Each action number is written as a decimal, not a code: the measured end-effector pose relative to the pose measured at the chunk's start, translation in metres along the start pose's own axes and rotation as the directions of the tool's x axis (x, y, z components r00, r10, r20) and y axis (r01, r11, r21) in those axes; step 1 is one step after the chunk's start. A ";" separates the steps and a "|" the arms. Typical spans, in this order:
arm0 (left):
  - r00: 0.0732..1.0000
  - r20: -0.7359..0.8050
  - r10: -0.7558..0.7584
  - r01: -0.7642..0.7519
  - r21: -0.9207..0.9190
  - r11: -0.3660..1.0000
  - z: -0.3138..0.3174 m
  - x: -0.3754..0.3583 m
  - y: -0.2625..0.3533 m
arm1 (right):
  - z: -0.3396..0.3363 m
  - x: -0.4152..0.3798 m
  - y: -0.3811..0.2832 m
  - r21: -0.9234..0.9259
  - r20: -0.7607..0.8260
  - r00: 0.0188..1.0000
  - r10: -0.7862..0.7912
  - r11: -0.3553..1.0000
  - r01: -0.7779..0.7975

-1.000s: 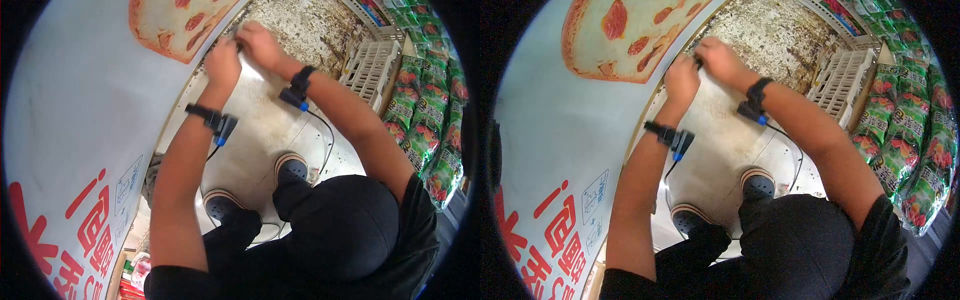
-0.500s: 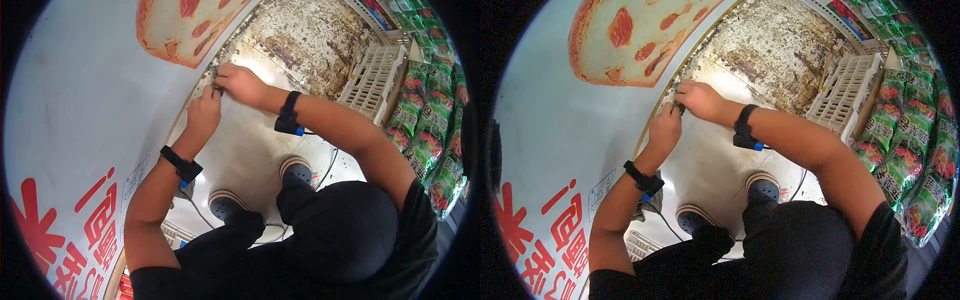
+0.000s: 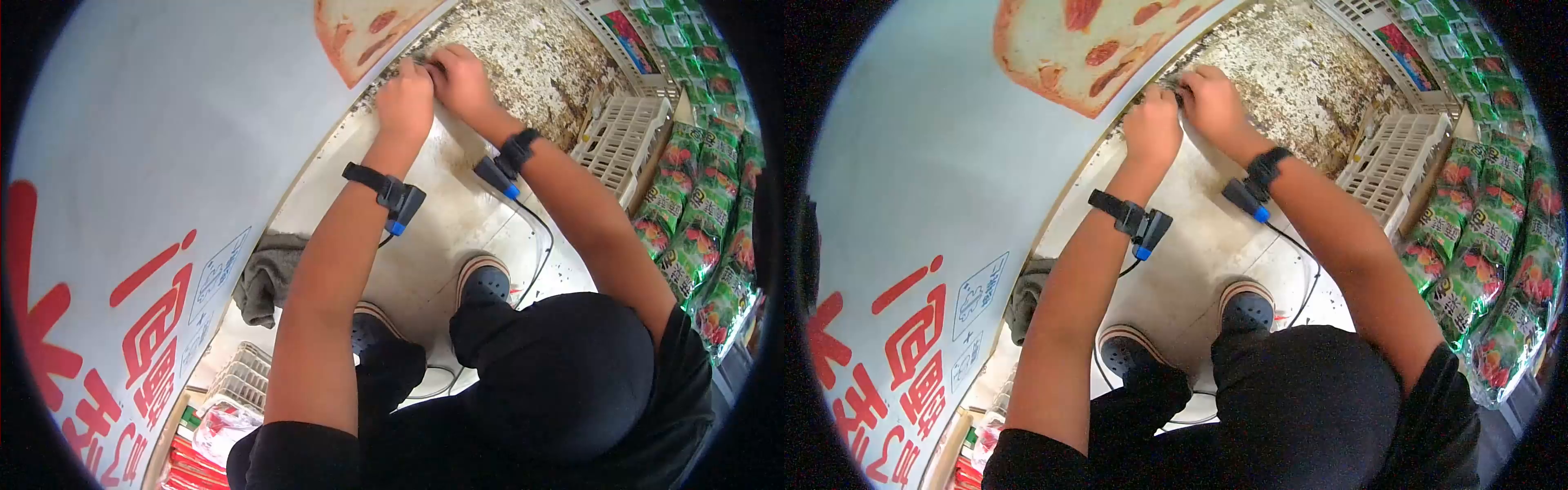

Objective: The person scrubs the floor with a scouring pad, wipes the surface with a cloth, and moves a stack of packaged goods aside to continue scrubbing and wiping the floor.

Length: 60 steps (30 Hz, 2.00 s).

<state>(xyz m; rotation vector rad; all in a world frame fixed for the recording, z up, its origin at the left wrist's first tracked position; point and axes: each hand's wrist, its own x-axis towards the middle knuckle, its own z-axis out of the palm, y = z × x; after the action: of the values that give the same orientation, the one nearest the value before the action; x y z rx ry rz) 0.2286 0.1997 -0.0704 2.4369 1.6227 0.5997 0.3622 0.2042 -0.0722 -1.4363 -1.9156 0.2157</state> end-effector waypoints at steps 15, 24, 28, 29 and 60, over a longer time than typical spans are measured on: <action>0.989 -0.114 -0.095 0.110 0.135 0.985 -0.036 -0.089 -0.061 | 0.052 -0.011 -0.076 0.161 0.186 0.944 -0.273 0.956 0.245; 0.970 -0.215 -0.116 0.154 0.169 0.973 0.002 -0.048 -0.033 | 0.037 -0.001 -0.046 -0.040 -0.022 0.996 -0.088 0.995 0.087; 0.973 -0.227 -0.036 0.072 0.152 0.986 0.013 -0.026 -0.024 | 0.028 0.006 -0.029 -0.087 -0.054 0.998 -0.030 0.996 0.025; 0.973 -0.229 -0.001 0.036 0.148 0.988 0.013 -0.020 -0.023 | 0.028 0.007 -0.024 -0.105 -0.084 0.996 -0.017 0.994 0.008; 0.916 -0.294 -0.274 0.335 0.180 0.925 -0.014 -0.075 -0.041 | 0.044 -0.012 -0.058 0.133 0.097 0.982 -0.161 0.980 0.148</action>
<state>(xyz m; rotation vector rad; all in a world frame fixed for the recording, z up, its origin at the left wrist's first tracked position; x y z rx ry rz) 0.1628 0.1467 -0.0899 2.2452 2.2412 0.7475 0.2911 0.1850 -0.0790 -1.2090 -2.0518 0.3393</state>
